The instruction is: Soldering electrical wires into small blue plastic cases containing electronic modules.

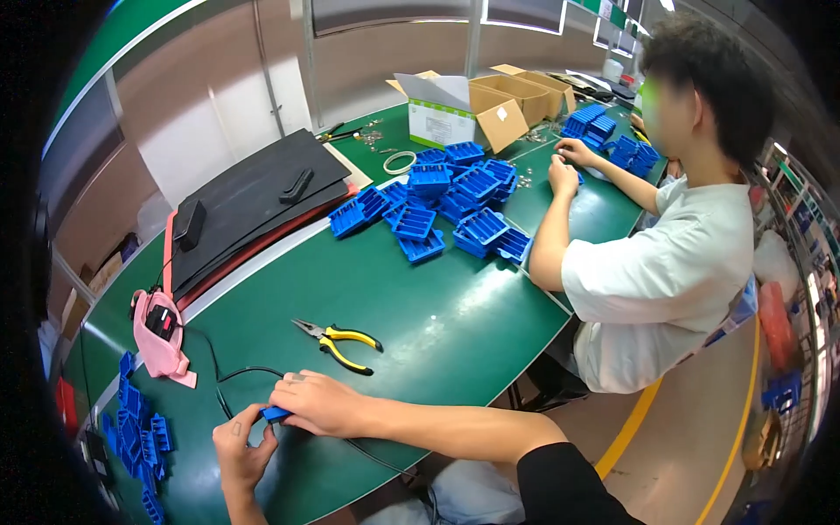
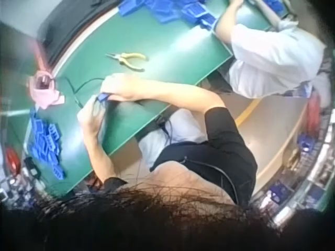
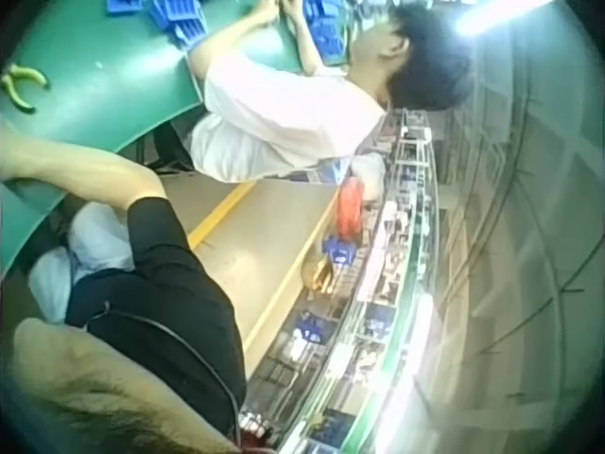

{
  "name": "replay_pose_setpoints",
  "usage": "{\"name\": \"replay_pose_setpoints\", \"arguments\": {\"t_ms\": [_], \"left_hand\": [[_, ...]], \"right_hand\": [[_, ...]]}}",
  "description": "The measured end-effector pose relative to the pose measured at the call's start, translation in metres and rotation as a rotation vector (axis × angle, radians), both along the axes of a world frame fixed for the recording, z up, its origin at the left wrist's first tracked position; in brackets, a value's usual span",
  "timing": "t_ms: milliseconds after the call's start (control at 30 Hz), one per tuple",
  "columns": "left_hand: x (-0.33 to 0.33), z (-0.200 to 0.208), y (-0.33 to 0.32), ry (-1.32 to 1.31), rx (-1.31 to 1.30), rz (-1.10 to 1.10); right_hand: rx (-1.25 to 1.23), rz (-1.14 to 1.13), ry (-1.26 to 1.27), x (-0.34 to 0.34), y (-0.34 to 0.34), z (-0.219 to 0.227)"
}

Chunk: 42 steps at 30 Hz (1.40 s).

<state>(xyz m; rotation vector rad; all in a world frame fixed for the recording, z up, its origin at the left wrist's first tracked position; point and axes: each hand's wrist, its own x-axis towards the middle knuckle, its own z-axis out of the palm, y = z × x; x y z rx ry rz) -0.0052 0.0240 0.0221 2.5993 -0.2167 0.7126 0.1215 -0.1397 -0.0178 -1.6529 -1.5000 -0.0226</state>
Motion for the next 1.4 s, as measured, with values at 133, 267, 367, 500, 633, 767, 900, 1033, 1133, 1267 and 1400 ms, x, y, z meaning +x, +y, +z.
{"name": "replay_pose_setpoints", "arguments": {"t_ms": [133,267,367,500,633,767,900,1033,1133,1267,1400], "left_hand": [[-0.003,0.002,0.008,0.053,-0.107,-0.029],[-0.01,0.004,0.014,0.161,-0.206,-0.037],[-0.012,-0.001,0.018,0.237,-0.25,-0.066],[-0.005,0.002,0.009,0.142,-0.255,-0.035],[0.0,0.0,0.007,0.069,-0.152,-0.065],[0.002,-0.011,0.009,0.064,-0.086,-0.014],[0.002,-0.015,0.009,0.051,-0.072,0.0],[0.0,-0.017,0.01,0.084,-0.067,-0.001],[-0.006,-0.009,0.012,0.169,-0.142,-0.004],[-0.022,0.0,0.019,0.283,-0.164,0.059],[0.005,0.007,0.012,0.173,-0.233,-0.014]], "right_hand": [[0.01,0.052,-0.005,0.001,0.001,0.002],[0.039,0.15,0.029,0.002,0.001,0.003],[0.095,0.186,0.062,0.005,0.001,0.0],[0.117,0.136,0.174,0.004,0.002,0.0],[0.138,0.085,0.213,0.003,0.002,0.003],[0.11,0.055,0.226,0.004,0.003,0.001],[0.093,0.054,0.233,0.003,0.003,0.001],[0.08,0.056,0.201,0.003,0.001,0.0],[0.063,0.113,0.187,0.007,-0.001,0.001],[0.152,0.26,0.122,0.006,0.01,-0.002],[0.175,0.111,0.244,0.016,0.0,-0.009]]}}
